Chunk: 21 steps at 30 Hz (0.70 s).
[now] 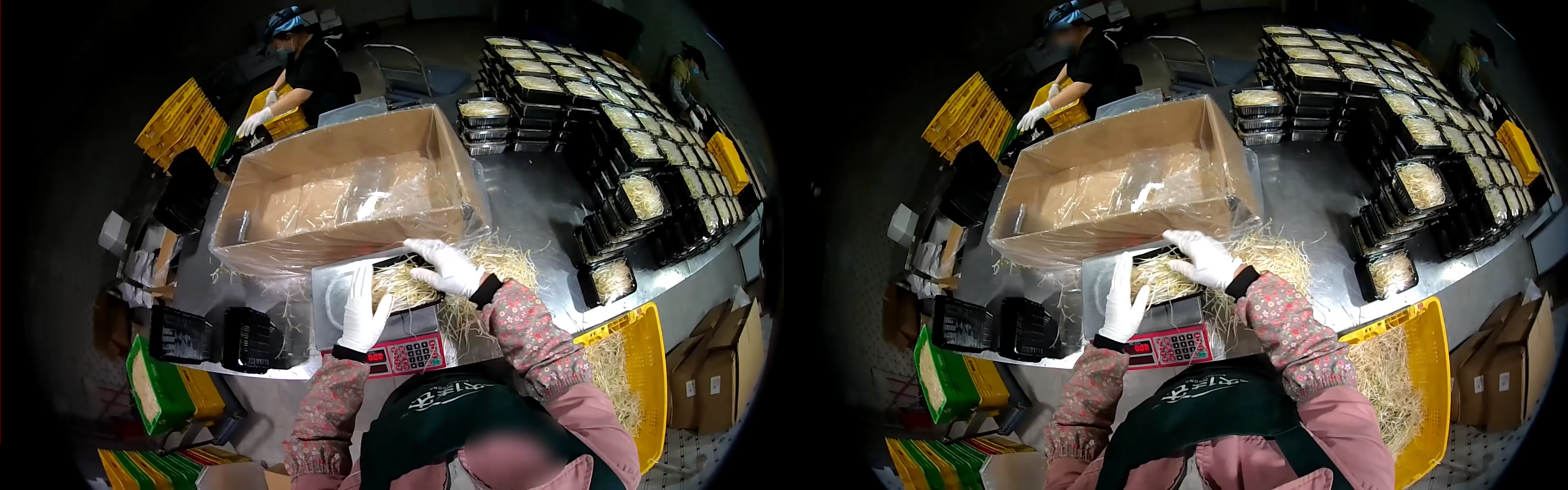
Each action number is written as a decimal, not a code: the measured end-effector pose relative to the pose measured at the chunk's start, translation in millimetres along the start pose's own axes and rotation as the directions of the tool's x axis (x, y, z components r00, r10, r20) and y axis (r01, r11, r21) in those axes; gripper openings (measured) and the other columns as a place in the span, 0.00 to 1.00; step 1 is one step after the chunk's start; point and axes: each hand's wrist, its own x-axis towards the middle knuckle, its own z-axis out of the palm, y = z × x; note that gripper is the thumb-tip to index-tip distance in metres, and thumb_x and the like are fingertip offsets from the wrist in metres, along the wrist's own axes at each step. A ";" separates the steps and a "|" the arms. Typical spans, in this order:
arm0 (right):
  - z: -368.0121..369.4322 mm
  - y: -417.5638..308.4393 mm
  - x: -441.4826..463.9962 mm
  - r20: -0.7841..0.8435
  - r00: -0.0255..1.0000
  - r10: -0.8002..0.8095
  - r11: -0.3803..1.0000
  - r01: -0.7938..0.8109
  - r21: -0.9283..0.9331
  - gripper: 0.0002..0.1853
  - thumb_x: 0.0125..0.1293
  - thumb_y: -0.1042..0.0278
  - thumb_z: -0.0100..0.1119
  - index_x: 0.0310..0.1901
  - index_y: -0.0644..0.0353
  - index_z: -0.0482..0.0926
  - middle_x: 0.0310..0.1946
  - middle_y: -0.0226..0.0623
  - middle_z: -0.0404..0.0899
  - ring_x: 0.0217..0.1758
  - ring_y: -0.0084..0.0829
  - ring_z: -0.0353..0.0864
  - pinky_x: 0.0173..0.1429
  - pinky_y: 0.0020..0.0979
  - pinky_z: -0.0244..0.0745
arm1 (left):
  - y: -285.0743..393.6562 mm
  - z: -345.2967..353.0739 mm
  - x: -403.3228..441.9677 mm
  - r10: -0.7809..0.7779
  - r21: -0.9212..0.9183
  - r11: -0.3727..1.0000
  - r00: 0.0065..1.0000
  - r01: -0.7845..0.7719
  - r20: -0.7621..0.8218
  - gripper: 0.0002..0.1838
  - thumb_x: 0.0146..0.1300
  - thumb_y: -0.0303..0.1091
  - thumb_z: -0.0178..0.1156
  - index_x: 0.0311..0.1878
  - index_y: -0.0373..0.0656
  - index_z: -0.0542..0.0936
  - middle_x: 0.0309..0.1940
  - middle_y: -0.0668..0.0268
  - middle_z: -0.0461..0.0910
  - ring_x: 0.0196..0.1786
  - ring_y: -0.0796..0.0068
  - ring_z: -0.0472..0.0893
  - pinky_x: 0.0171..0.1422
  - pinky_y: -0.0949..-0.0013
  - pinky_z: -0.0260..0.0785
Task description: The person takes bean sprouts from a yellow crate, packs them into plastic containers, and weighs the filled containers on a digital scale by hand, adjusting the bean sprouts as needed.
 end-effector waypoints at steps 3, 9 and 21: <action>-1.9 -24.8 -7.5 0.024 0.969 0.244 0.887 -0.213 -0.410 0.50 0.57 0.33 0.65 0.73 0.61 0.63 0.74 0.62 0.56 0.76 0.61 0.58 0.76 0.52 0.59 | -12.7 16.7 16.6 0.199 0.166 0.962 0.972 -0.219 0.125 0.31 0.69 0.37 0.56 0.72 0.34 0.65 0.68 0.49 0.70 0.70 0.48 0.68 0.76 0.53 0.57; 4.6 -9.4 -26.1 -0.033 0.972 0.232 0.921 -0.231 -0.313 0.16 0.59 0.53 0.64 0.40 0.57 0.86 0.53 0.51 0.81 0.59 0.52 0.79 0.61 0.46 0.74 | -16.8 31.6 42.9 0.157 0.400 0.879 0.949 -0.260 0.273 0.25 0.71 0.44 0.54 0.66 0.43 0.74 0.48 0.61 0.79 0.49 0.60 0.77 0.51 0.56 0.71; -34.1 22.7 -54.9 -0.324 0.937 0.132 0.950 -0.213 -0.228 0.31 0.67 0.59 0.62 0.67 0.68 0.70 0.57 0.57 0.79 0.60 0.49 0.80 0.65 0.41 0.74 | 1.0 3.8 40.8 0.219 0.087 0.966 0.949 -0.244 0.228 0.37 0.63 0.51 0.65 0.68 0.34 0.70 0.62 0.46 0.75 0.64 0.47 0.73 0.69 0.51 0.64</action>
